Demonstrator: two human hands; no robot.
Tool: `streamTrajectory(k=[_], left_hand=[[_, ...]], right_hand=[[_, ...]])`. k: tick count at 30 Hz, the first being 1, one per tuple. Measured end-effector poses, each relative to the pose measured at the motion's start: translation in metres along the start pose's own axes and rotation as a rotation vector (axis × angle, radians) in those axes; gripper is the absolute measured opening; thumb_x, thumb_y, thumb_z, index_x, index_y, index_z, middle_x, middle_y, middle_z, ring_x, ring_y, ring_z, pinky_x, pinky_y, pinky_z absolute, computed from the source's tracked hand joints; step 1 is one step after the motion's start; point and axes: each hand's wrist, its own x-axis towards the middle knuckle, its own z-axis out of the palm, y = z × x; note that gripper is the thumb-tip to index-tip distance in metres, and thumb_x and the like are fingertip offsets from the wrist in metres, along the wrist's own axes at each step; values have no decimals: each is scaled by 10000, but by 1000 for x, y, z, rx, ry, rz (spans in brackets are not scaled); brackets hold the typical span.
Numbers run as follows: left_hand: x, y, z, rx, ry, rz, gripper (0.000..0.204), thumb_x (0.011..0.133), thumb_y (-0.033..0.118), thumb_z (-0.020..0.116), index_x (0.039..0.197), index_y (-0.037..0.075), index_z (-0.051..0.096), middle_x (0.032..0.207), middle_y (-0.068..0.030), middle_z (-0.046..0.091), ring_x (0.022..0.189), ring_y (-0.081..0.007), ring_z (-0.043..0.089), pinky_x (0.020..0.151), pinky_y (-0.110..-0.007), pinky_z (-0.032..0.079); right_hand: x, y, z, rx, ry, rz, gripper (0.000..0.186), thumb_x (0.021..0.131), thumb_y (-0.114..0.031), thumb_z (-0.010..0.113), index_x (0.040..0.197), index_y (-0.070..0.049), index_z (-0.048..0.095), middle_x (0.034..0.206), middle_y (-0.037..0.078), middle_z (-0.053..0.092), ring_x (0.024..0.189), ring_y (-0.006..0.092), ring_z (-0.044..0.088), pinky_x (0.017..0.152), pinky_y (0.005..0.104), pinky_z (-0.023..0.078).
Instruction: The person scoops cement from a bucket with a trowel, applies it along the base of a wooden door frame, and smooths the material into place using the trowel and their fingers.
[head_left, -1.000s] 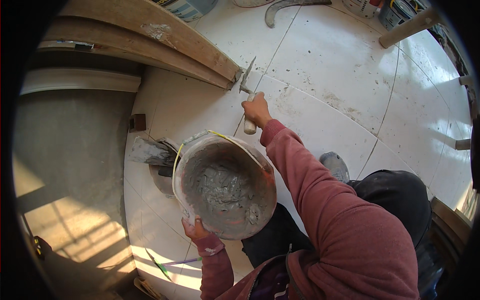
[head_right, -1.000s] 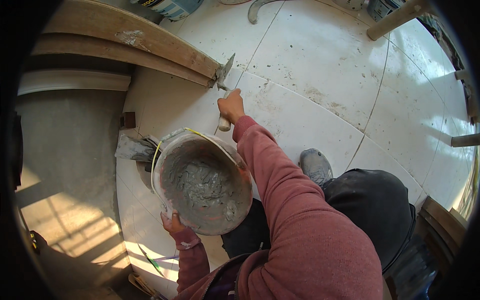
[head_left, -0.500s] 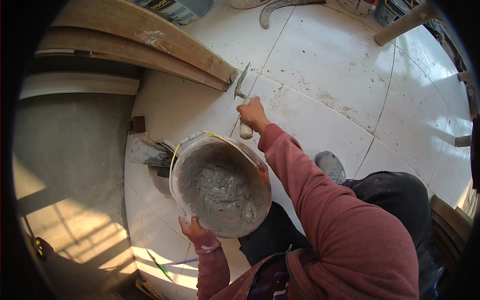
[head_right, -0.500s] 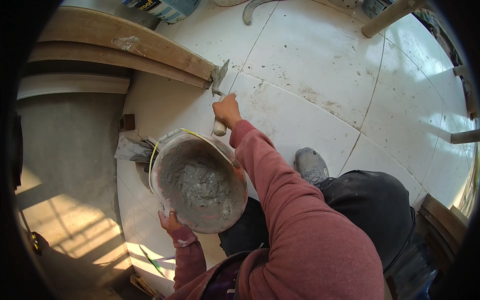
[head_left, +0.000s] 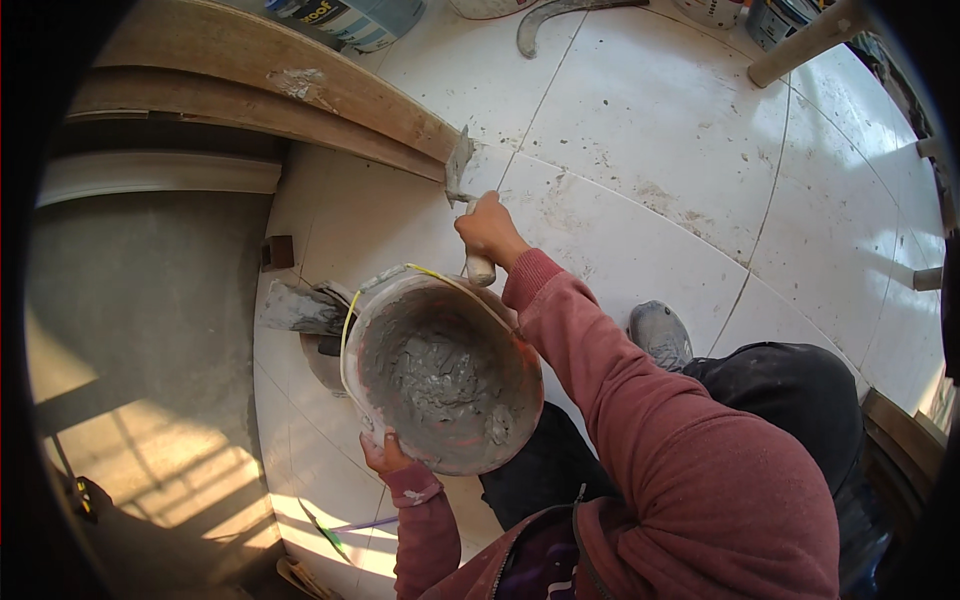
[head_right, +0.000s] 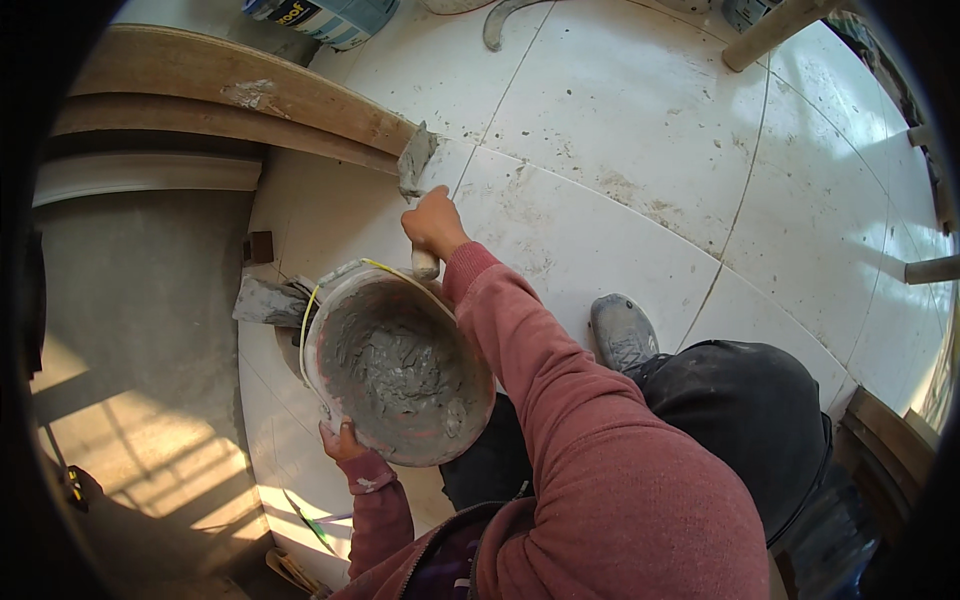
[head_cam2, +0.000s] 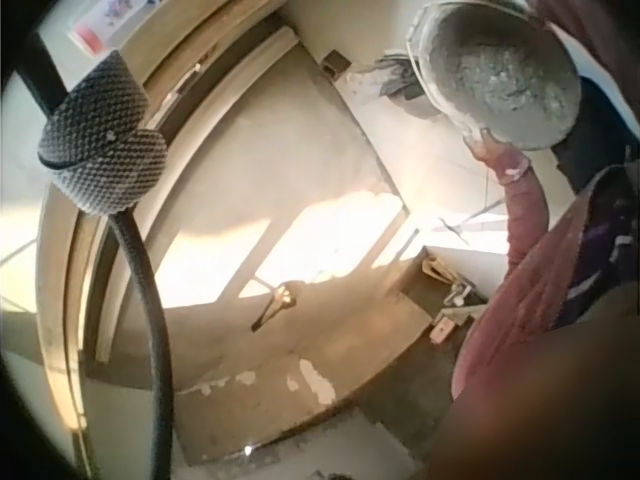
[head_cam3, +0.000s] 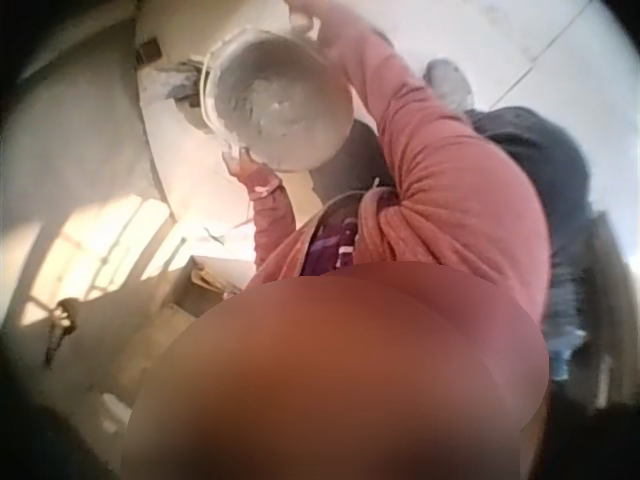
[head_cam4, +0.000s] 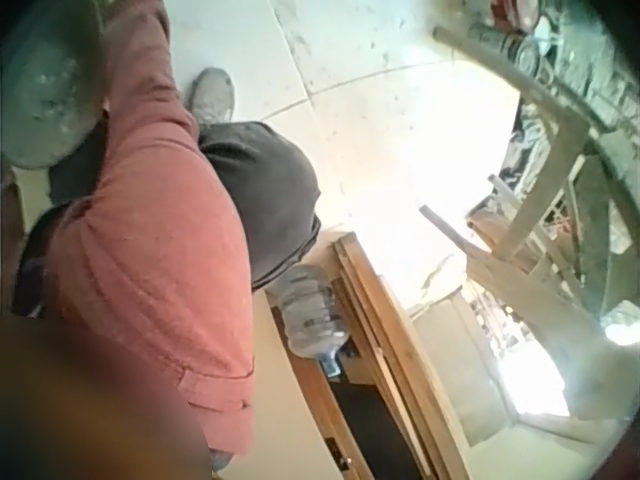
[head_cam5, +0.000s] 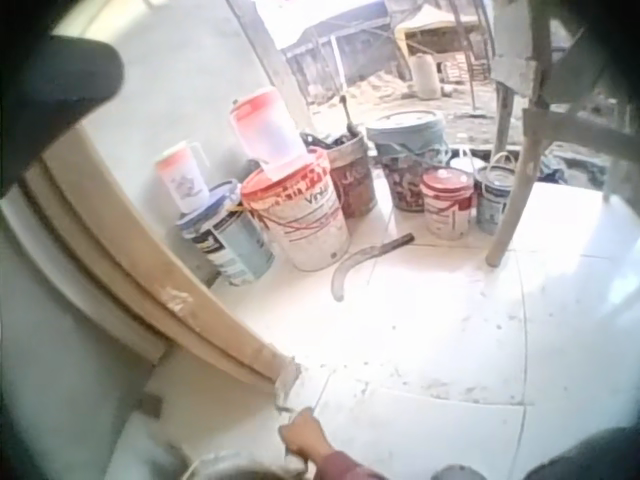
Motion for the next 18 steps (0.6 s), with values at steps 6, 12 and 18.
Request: streamTrajectory(k=[6,12,18], left_hand=[[2,-1,1,-11,6,-3,308,732,27,510,1029,-46,475,951,-115,545,807,-179,518,728,-276,427],[9,-14,-10,-19,-57,-4,330,753,31,501,1065,-53,439,966,-132,537,815,-198,523,731,-293,435],[5,-4,-1,-30,-29,9,248,747,20,494,987,-40,480,919,-108,553,787,-175,525,714,-274,433]], right_hand=[[38,24,-5,-25,116,49,543,668,-112,512,1045,213,298,911,353,535,873,415,566,744,387,475],[32,34,3,-163,-81,-35,444,669,-122,504,976,168,368,908,351,537,880,421,559,736,386,467],[13,49,-15,-36,-85,-42,487,653,-172,522,988,153,383,912,332,544,880,428,548,736,394,456]])
